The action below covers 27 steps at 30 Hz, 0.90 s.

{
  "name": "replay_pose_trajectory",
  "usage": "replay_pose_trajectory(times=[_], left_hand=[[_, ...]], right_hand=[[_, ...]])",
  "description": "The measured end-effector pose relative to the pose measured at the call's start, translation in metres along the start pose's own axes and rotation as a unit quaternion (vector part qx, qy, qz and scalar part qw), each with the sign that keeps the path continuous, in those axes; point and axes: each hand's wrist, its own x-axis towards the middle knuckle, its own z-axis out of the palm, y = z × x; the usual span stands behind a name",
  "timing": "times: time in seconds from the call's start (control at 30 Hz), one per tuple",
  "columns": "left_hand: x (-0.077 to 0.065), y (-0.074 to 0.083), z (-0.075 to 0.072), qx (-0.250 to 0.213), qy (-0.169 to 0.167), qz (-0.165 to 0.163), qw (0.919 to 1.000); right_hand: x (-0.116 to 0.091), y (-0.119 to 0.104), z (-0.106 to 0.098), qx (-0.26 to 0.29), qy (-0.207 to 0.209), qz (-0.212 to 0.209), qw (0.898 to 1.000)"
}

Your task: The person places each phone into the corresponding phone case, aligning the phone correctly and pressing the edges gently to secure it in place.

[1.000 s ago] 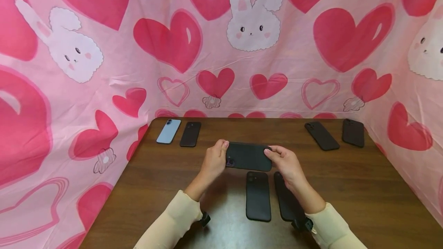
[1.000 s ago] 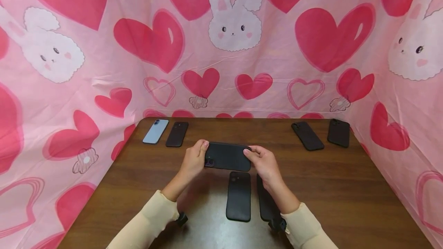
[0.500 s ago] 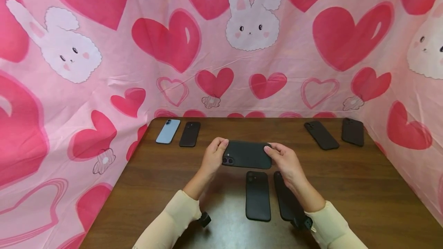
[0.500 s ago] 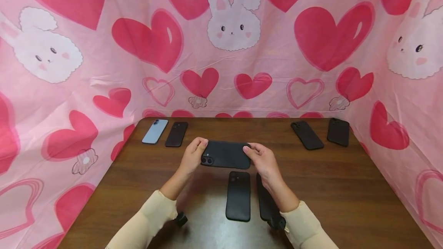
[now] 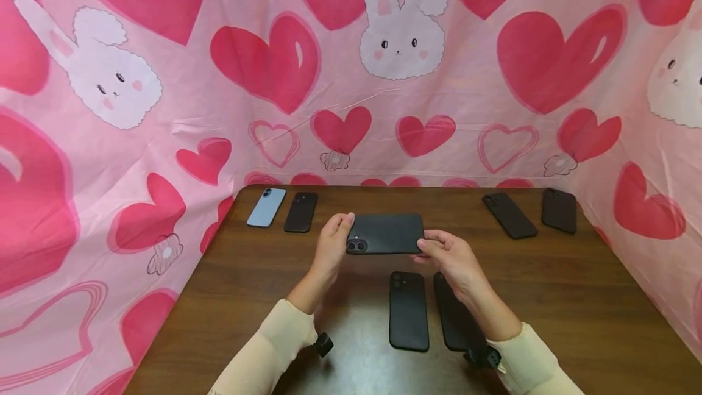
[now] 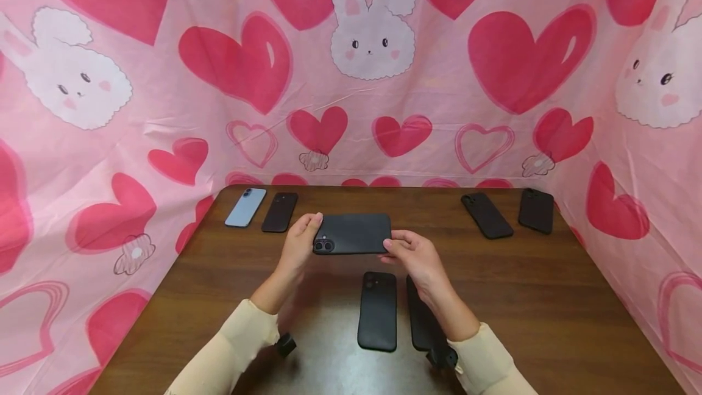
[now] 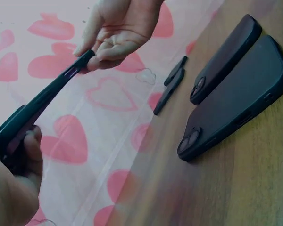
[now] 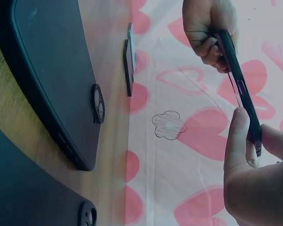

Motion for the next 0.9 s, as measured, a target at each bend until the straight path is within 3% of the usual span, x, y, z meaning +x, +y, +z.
replay_pose_trajectory(times=[0.13,0.2,0.3,0.4,0.53,0.7,0.9], left_hand=[[0.002,0.001,-0.005,-0.066,-0.058,-0.062,0.9942],[0.002,0.002,-0.009,-0.07,-0.1,-0.089,0.9885],[0.002,0.005,-0.015,-0.037,-0.161,-0.112,0.9799],[0.001,0.006,-0.019,0.015,-0.2,-0.109,0.9736],[0.001,0.005,-0.019,0.039,-0.214,-0.084,0.9726],[0.0,0.005,-0.018,0.032,-0.215,-0.054,0.9746],[0.0,0.009,-0.017,0.019,-0.205,-0.046,0.9775]], right_hand=[[0.0,0.003,0.0,0.033,0.002,-0.007,0.999],[0.0,0.004,0.0,0.056,0.013,-0.012,0.998],[0.0,0.006,-0.001,0.074,0.026,-0.02,0.997],[0.0,0.008,-0.002,0.077,0.032,-0.024,0.996],[0.0,0.008,-0.003,0.07,0.035,-0.024,0.997],[-0.001,0.006,-0.004,0.074,0.038,-0.014,0.996],[-0.003,0.004,-0.004,0.076,0.033,-0.013,0.997]])
